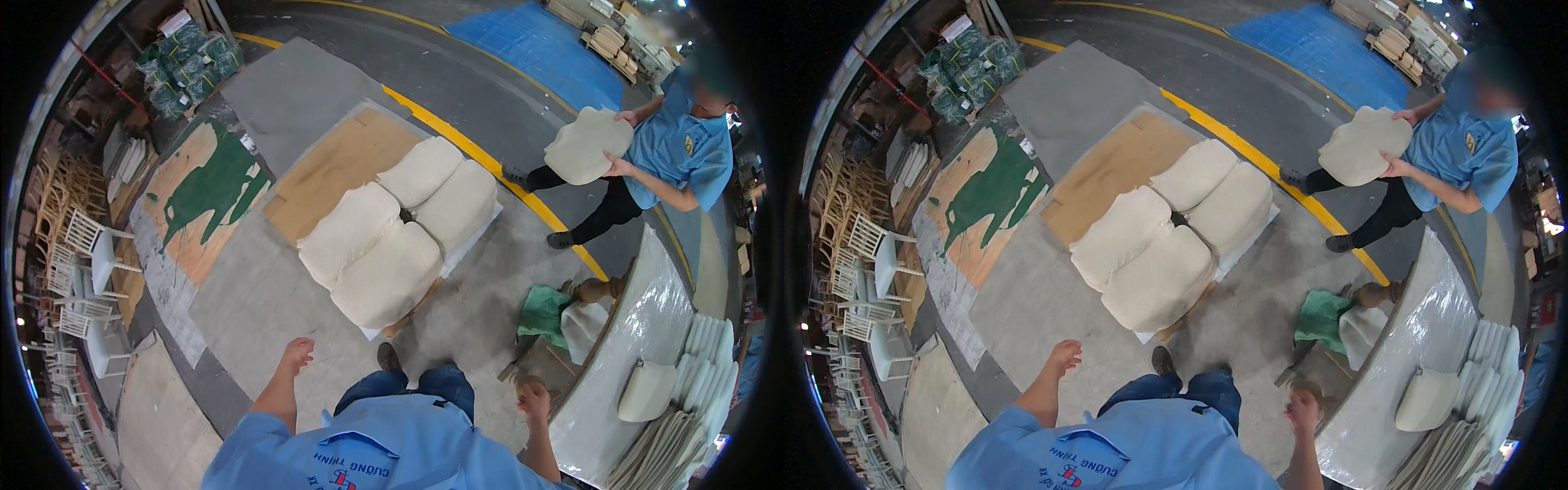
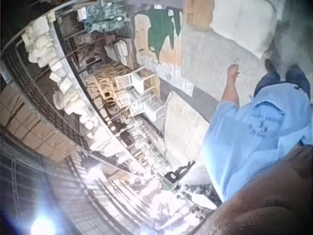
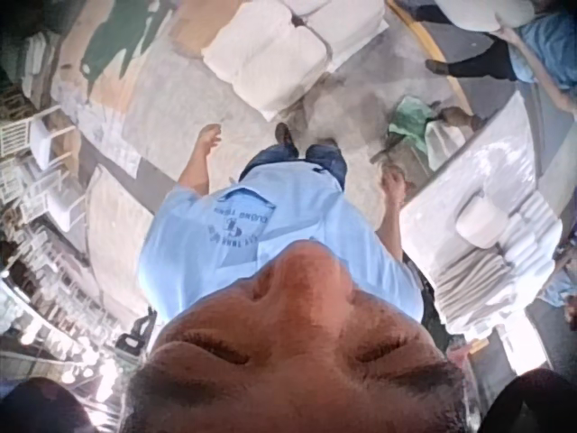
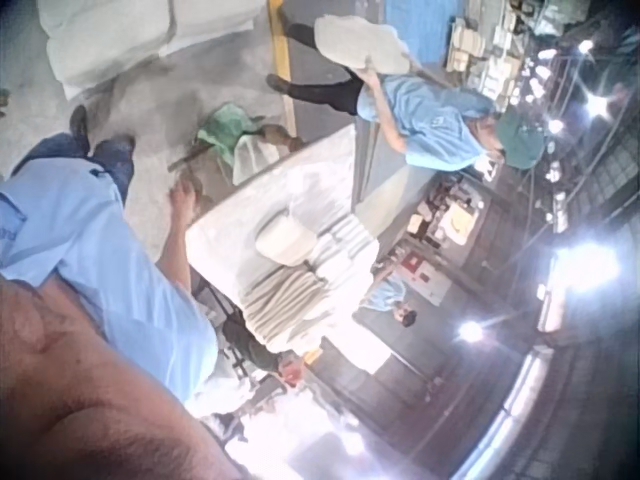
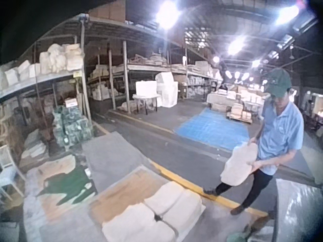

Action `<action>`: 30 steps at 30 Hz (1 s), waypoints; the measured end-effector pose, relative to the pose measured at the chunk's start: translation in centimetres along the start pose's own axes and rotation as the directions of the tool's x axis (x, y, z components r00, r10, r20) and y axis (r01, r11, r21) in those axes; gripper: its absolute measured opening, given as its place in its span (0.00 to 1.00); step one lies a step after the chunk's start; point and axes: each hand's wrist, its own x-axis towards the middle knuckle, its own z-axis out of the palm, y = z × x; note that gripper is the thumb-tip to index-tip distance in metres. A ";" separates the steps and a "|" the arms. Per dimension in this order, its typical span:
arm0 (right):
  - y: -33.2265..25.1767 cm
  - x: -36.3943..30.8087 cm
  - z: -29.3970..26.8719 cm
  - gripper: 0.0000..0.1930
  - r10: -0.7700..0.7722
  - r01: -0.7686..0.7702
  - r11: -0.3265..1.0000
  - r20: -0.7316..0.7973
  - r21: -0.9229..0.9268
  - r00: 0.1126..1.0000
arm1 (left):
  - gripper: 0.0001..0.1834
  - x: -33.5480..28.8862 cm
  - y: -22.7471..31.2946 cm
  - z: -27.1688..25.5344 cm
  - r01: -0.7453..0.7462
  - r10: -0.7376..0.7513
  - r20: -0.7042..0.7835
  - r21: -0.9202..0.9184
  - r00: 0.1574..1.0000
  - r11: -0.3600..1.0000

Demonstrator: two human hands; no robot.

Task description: The person picks up foam inserts and fabric covers, then inserts the foam into the covers by hand. They repeatedly align edges and push the foam inside, then place the finished cushion on a stack. Coworkers nearby handle similar items and stacks of covers.

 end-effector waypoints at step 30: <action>-26.2 38.6 53.2 0.64 0.236 0.294 0.843 0.801 -0.450 0.550 | 0.46 33.1 2.3 15.0 0.153 -0.357 0.003 -0.907 0.934 0.392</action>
